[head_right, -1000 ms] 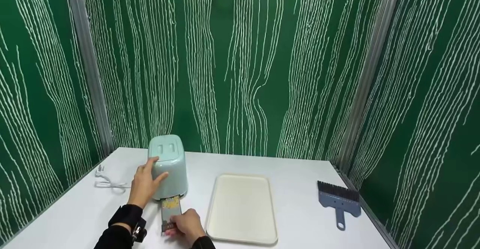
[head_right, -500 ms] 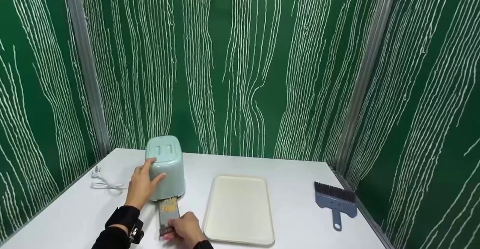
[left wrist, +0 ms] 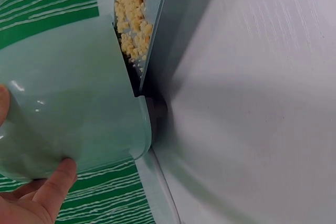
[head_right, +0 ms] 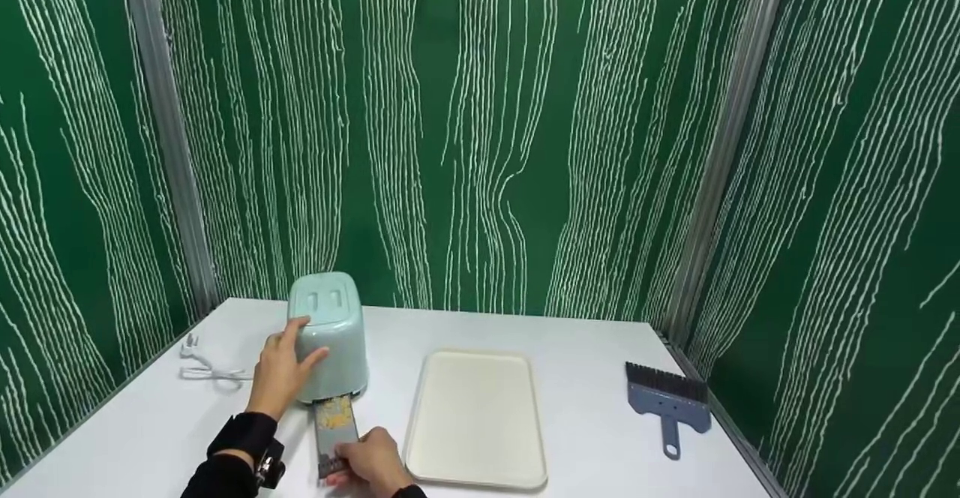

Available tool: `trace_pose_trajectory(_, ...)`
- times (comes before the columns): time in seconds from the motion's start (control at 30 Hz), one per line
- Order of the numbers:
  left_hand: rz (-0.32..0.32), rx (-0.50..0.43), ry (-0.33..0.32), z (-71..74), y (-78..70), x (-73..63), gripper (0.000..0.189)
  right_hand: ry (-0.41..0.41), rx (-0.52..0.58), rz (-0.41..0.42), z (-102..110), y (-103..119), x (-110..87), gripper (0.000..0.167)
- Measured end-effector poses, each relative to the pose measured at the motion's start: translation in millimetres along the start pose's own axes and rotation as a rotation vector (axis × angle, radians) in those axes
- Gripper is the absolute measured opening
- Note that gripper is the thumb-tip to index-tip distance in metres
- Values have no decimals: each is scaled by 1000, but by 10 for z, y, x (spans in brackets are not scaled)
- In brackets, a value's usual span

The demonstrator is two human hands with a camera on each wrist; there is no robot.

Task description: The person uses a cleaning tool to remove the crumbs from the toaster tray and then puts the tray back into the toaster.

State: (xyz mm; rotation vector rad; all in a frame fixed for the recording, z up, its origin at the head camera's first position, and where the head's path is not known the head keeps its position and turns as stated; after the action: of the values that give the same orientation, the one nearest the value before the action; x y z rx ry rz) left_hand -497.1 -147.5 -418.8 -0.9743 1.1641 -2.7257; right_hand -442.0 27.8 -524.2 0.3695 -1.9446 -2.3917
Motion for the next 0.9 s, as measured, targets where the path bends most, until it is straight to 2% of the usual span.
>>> trace_pose_trajectory(0.4, 26, 0, 23, -14, -5, -3, 61, 19, 13, -30, 34, -29, -56, 19)
trace_pose_trajectory(0.73, 15, 8, 17, -4, -3, -11, 60, 31, -24, -43, 74, -63, -136, 22)
trace_pose_trajectory(0.9, 11, 13, 9, -1, 9, -4, 61, 43, -7, -21, 82, -74, -174, 21)
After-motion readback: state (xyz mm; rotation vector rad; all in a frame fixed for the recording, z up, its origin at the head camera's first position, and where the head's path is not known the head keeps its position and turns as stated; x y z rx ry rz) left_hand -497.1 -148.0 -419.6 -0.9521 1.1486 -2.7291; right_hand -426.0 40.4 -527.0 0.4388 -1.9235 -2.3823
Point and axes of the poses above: each hand's wrist, its own x-axis towards the middle knuckle, its own z-axis out of the back of the hand, y = z × x, the point moved 5 cm from there along x, towards the middle knuckle, and after that the axes turned 4 degrees about z, right-handed, at the moved point
